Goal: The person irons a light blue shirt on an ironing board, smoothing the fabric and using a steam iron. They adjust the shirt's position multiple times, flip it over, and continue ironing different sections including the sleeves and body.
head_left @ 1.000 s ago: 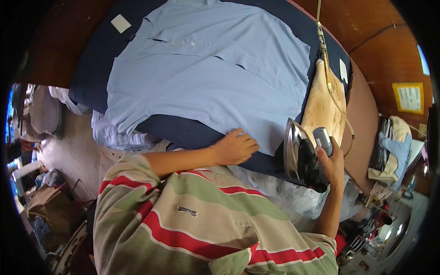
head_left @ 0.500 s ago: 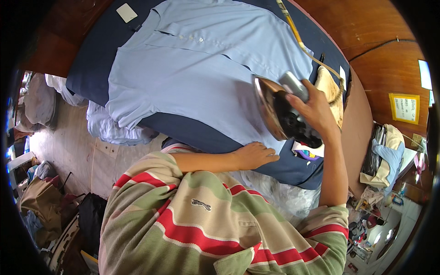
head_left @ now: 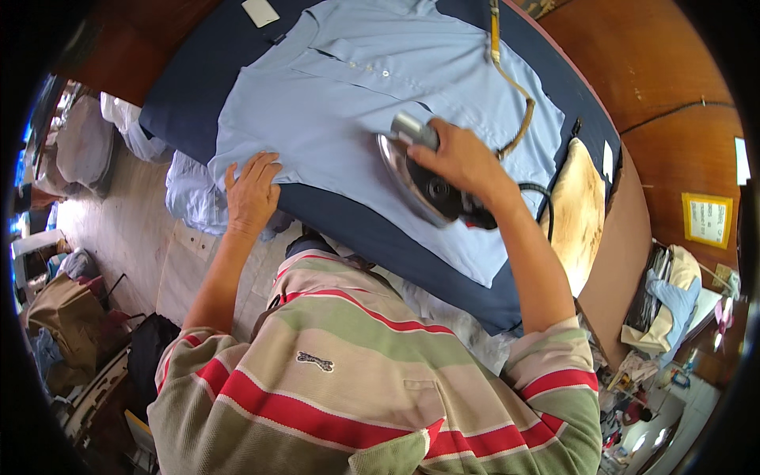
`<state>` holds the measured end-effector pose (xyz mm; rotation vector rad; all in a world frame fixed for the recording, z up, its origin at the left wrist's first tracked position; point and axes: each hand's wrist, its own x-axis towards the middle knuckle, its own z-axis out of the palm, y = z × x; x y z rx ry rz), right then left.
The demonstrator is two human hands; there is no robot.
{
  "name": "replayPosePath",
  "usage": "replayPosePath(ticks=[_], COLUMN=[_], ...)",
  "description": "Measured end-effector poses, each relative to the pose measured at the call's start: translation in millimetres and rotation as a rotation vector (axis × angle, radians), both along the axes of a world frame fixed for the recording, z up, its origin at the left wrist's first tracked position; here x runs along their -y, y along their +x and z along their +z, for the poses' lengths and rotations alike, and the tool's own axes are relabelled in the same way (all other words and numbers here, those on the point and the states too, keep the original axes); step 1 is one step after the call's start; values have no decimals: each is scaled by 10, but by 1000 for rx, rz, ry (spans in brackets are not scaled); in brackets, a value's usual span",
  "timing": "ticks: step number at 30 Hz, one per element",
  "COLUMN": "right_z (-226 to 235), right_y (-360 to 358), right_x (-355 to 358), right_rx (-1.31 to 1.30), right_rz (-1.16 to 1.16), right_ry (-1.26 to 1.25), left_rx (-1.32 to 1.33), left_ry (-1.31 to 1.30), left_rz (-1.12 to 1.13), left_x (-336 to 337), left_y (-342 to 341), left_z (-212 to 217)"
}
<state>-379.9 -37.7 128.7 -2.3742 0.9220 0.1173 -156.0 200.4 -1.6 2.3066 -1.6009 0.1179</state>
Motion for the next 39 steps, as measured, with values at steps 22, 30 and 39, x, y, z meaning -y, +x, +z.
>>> replayPosePath(ticks=[22, 30, 39], right_z=[11, -2, -210], right_y=[873, 853, 1372], right_x=[-842, -895, -654], right_rx=[-60, -14, 164], right_rz=[263, 115, -145], right_ry=[42, 140, 408], left_rx=[61, 63, 58], left_ry=[-106, -152, -142], left_rz=[27, 50, 66], left_x=[-128, -129, -122], left_y=[160, 146, 155], left_z=[-107, -207, -231])
